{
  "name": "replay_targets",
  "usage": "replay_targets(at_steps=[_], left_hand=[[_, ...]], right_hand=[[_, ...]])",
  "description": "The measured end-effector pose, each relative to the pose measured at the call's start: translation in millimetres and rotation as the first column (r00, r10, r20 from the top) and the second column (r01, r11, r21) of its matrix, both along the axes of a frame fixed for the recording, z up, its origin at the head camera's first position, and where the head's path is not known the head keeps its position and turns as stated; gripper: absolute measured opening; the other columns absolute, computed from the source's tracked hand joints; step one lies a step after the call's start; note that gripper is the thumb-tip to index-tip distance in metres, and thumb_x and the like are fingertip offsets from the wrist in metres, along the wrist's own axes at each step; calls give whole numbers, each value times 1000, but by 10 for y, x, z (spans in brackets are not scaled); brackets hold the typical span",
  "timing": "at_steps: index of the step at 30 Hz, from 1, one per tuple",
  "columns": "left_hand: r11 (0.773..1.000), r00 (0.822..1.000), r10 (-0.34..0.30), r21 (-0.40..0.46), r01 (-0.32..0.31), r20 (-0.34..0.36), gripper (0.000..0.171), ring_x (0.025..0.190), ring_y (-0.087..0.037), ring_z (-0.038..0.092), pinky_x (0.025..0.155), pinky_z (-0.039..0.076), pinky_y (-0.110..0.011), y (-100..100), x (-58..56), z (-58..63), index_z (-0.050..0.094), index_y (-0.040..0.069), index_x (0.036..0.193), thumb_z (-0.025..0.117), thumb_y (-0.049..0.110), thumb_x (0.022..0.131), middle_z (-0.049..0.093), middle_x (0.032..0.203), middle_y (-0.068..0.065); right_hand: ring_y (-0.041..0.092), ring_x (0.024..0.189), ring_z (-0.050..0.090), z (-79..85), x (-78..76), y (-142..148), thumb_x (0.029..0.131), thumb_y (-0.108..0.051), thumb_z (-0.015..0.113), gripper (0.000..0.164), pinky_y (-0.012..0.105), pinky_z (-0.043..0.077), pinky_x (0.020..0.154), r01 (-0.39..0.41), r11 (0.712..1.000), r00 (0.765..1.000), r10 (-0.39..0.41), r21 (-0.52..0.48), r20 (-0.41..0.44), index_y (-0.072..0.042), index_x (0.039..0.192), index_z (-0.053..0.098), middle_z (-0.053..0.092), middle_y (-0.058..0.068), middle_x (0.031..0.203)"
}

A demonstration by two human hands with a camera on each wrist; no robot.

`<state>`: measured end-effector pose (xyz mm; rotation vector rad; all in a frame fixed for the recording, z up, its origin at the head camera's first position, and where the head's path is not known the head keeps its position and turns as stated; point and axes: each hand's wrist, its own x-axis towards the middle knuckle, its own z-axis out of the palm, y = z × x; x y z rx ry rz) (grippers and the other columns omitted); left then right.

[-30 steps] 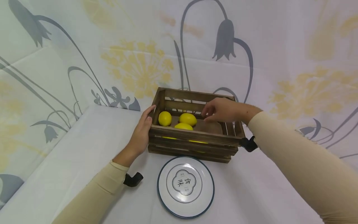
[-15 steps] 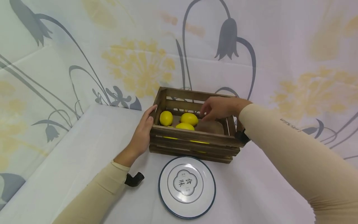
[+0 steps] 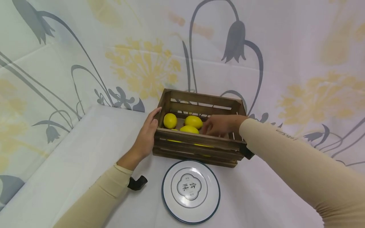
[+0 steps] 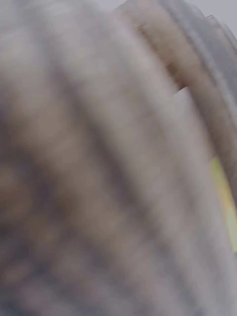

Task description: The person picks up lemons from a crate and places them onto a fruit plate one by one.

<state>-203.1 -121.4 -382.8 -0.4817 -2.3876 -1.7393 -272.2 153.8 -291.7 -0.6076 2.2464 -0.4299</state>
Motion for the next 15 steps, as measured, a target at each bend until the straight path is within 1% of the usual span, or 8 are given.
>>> replay_targets(at_steps=[5,8,11,15], left_hand=[[1000,1000,-3,-5,3,-6,51,153,-25,20,123,18,-56,5,-7,-7,24,22,158,23,35,109,22,165,-4],[1000,1000,-9,-5,8,-17,52,153,-25,20,123,18,-56,14,-16,7,24,21,158,23,35,109,22,165,-4],[1000,1000,-11,-15,10,-20,51,153,-25,20,123,18,-56,18,-22,34,24,20,158,23,33,109,22,165,-4],[1000,1000,-6,-21,6,-23,50,153,-25,20,123,18,-56,17,-40,84,24,22,158,23,32,109,22,165,-4]], right_hand=[[20,101,67,-124,0,-14,98,-24,63,34,39,56,92,11,1000,1000,-11,28,-24,-7,127,66,70,12,120],[21,103,67,-152,-3,-18,98,-24,63,36,41,56,93,27,999,999,-27,28,-25,-5,129,65,68,15,124],[22,103,68,-165,-7,-16,97,-23,63,38,41,57,91,48,999,999,-48,22,-10,-5,131,63,67,18,127],[23,103,67,-187,-27,-24,97,-19,62,38,42,56,91,44,999,999,-44,20,-29,-4,131,63,66,19,127]])
